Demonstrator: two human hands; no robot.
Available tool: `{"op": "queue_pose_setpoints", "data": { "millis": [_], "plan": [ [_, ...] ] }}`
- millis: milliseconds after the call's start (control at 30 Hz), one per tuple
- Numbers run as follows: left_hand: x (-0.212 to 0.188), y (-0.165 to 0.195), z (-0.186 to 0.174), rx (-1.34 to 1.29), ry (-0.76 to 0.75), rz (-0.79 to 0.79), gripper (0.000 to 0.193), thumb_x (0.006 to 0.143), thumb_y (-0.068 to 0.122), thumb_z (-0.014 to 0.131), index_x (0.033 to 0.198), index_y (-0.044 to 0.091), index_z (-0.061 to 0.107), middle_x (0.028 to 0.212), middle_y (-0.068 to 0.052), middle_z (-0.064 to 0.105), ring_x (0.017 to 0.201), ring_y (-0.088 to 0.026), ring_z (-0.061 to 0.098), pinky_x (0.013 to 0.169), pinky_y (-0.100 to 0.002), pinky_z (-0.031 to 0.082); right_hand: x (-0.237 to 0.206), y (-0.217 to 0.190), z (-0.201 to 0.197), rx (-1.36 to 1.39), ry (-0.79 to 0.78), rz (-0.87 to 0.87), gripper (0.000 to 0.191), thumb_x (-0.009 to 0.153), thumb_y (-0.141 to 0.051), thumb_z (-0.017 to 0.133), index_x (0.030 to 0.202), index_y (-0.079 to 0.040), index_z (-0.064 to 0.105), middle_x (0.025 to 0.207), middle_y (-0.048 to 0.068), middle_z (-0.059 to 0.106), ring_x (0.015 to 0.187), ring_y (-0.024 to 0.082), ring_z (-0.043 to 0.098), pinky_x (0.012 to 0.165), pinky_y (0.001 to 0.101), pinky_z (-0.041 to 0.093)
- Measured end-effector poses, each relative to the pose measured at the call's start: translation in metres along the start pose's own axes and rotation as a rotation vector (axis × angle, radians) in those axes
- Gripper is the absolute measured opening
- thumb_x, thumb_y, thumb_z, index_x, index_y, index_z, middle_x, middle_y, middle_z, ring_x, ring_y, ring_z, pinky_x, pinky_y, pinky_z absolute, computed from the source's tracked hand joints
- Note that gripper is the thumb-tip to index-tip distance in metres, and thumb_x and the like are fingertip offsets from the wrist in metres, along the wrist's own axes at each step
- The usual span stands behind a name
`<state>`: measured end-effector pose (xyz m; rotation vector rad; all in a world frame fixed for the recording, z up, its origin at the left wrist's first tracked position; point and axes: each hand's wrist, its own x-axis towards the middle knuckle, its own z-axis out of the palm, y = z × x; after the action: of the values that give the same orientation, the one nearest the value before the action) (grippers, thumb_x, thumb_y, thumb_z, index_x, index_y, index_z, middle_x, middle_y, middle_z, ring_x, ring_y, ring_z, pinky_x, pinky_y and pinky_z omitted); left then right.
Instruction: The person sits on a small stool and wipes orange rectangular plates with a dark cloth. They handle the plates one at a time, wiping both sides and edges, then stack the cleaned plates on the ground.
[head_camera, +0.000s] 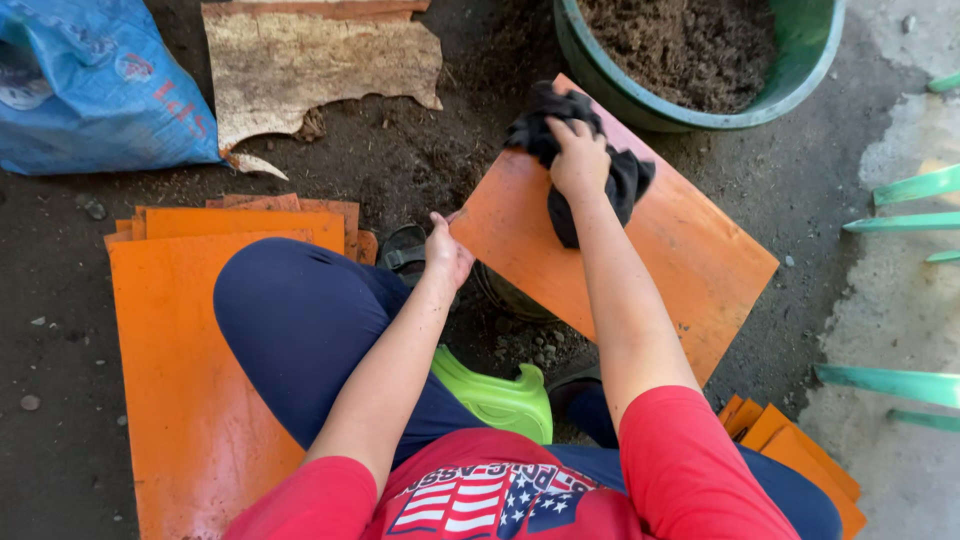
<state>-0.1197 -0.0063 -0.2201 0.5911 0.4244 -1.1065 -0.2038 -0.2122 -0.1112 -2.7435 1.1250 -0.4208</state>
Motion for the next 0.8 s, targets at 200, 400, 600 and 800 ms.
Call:
{"op": "queue_pose_setpoints", "data": {
  "millis": [200, 400, 600, 800],
  "plan": [
    [0.001, 0.003, -0.001, 0.028, 0.102, 0.004, 0.064, 0.11, 0.059, 0.03, 0.127, 0.004, 0.059, 0.126, -0.015, 0.067, 0.118, -0.029, 0.062, 0.104, -0.044, 0.051, -0.08, -0.05, 0.016, -0.136, -0.105, -0.351, 0.055, 0.081, -0.005, 0.063, 0.129, -0.032, 0.072, 0.139, 0.007, 0.061, 0.112, 0.034, 0.057, 0.086, 0.0503, 0.048],
    [-0.014, 0.014, 0.008, -0.021, 0.142, -0.012, 0.082, 0.098, 0.072, 0.02, 0.149, 0.014, 0.045, 0.15, -0.021, 0.049, 0.136, -0.038, 0.051, 0.115, -0.054, 0.039, -0.17, -0.046, 0.008, -0.103, -0.187, -0.444, 0.053, 0.081, -0.01, 0.065, 0.128, -0.034, 0.072, 0.136, 0.006, 0.061, 0.105, 0.033, 0.057, 0.084, 0.0487, 0.049],
    [-0.003, 0.02, 0.002, 0.132, 0.172, -0.008, 0.076, 0.098, 0.068, 0.026, 0.151, 0.015, 0.042, 0.153, -0.022, 0.046, 0.14, -0.039, 0.047, 0.114, -0.059, 0.025, -0.205, 0.1, -0.039, -0.193, 0.015, -0.224, 0.035, 0.088, -0.009, 0.064, 0.114, -0.029, 0.077, 0.129, 0.006, 0.068, 0.109, 0.033, 0.065, 0.085, 0.0482, 0.054],
    [0.002, -0.005, -0.016, 0.669, 0.29, 0.229, 0.053, 0.097, 0.014, 0.069, 0.145, 0.007, 0.047, 0.132, -0.014, 0.065, 0.111, -0.03, 0.065, 0.089, -0.049, 0.057, -0.17, 0.146, -0.111, -0.165, 0.179, 0.009, 0.056, 0.079, 0.0, 0.063, 0.129, -0.022, 0.074, 0.127, 0.017, 0.065, 0.111, 0.043, 0.061, 0.092, 0.0515, 0.054]
  ]
}}
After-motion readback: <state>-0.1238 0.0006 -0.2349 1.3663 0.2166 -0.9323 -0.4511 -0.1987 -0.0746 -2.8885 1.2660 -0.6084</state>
